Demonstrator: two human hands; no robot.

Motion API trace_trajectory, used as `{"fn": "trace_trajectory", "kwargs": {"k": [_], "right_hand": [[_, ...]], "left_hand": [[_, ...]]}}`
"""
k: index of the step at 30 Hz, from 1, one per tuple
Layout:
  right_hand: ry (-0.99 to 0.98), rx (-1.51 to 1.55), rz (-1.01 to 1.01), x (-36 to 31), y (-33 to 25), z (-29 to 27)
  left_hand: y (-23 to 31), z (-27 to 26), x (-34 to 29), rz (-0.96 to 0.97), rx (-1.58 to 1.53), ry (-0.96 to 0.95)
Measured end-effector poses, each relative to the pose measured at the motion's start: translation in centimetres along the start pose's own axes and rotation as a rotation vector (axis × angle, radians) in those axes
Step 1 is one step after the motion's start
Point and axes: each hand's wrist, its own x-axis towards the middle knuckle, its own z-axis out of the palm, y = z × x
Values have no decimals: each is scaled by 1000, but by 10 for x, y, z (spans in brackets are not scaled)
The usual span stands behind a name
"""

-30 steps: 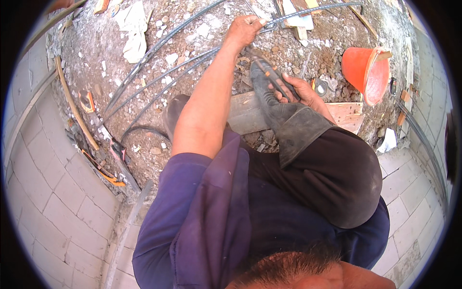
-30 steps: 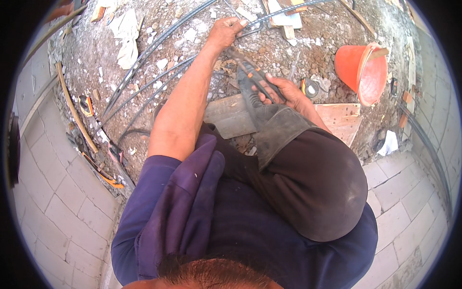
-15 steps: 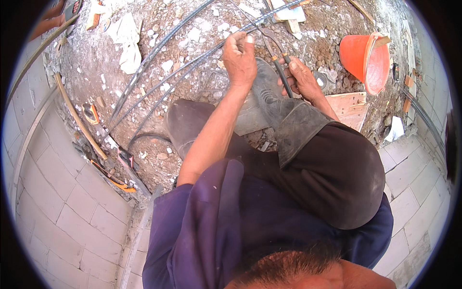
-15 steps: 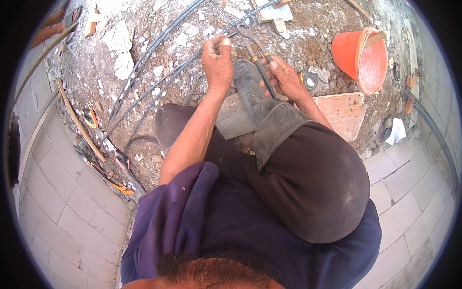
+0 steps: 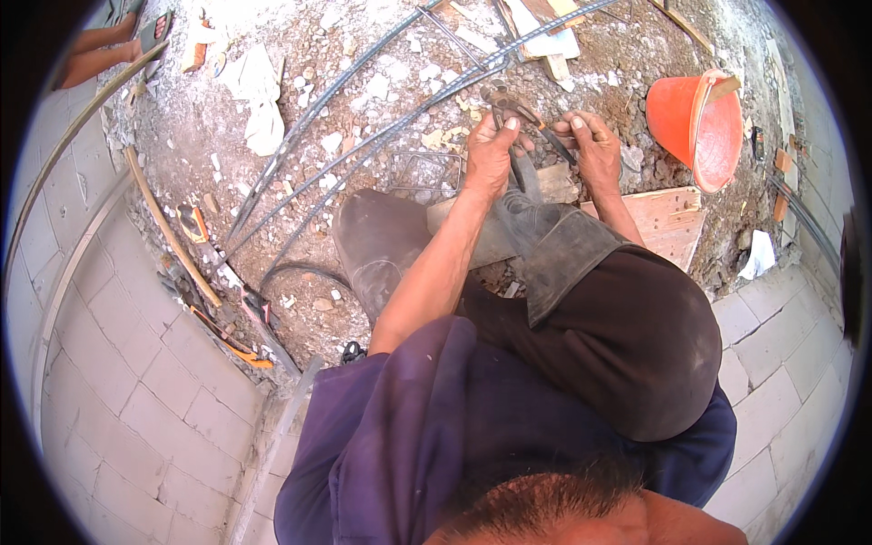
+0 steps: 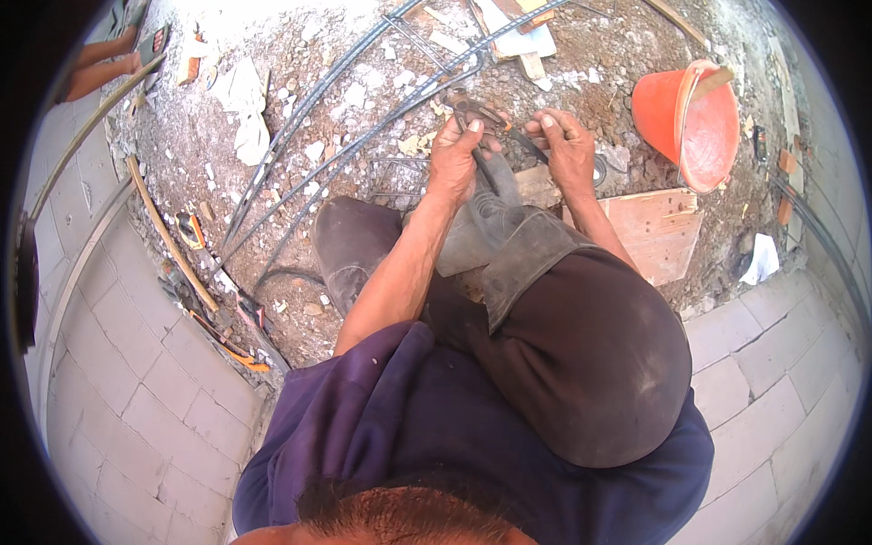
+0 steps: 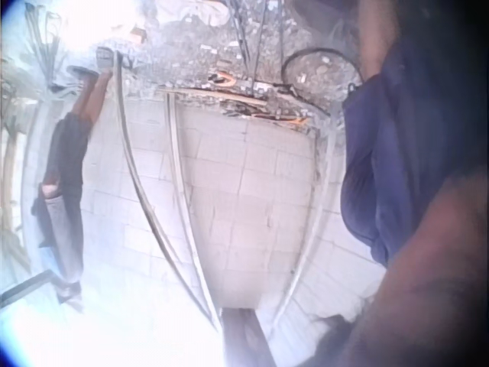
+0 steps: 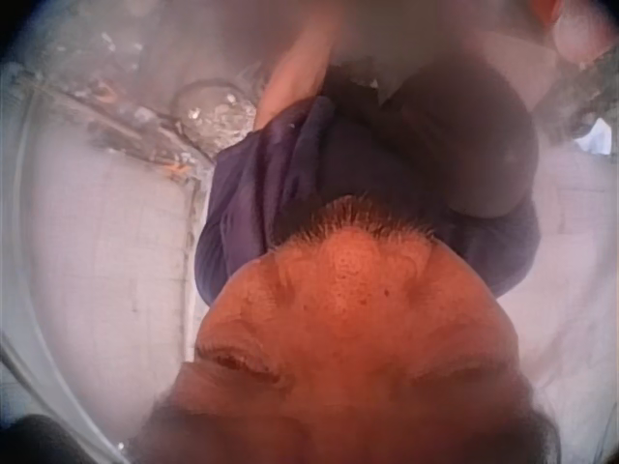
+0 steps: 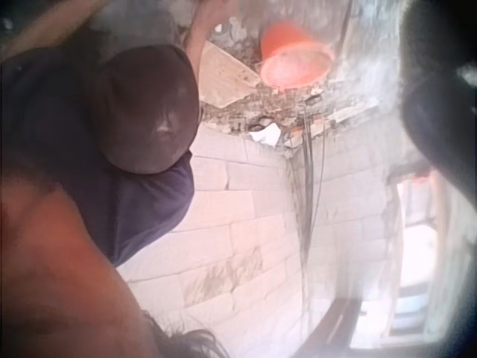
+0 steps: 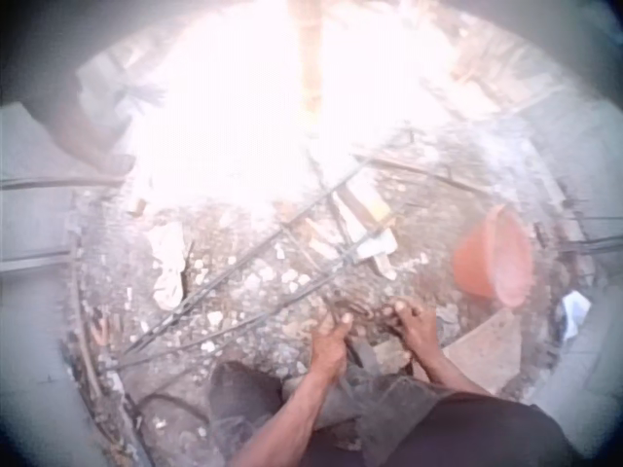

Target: The person measures, cuts, and ties steel rebar for construction reinforcement. They use a measuring tape, pliers, and wire to secure the metal bars together.

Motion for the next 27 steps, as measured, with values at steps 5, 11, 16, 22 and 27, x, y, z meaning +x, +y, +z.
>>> {"fn": "trace_trajectory", "kwargs": {"k": [5,11,16,22,27], "right_hand": [[60,-506,-433,19,-76,-3],[47,-1016,-729,63,-126,39],[-68,-1219,-598,101,-132,73],[-112,-1145,-694,123,-122,81],[27,-1143,-694,91,-178,77]], "left_hand": [[-18,-40,24,29,688,188],[57,-27,-6,209,1221,262],[124,-56,38,887,1563,455],[178,-83,113,333,1385,327],[189,-93,143,-16,1213,122]]}}
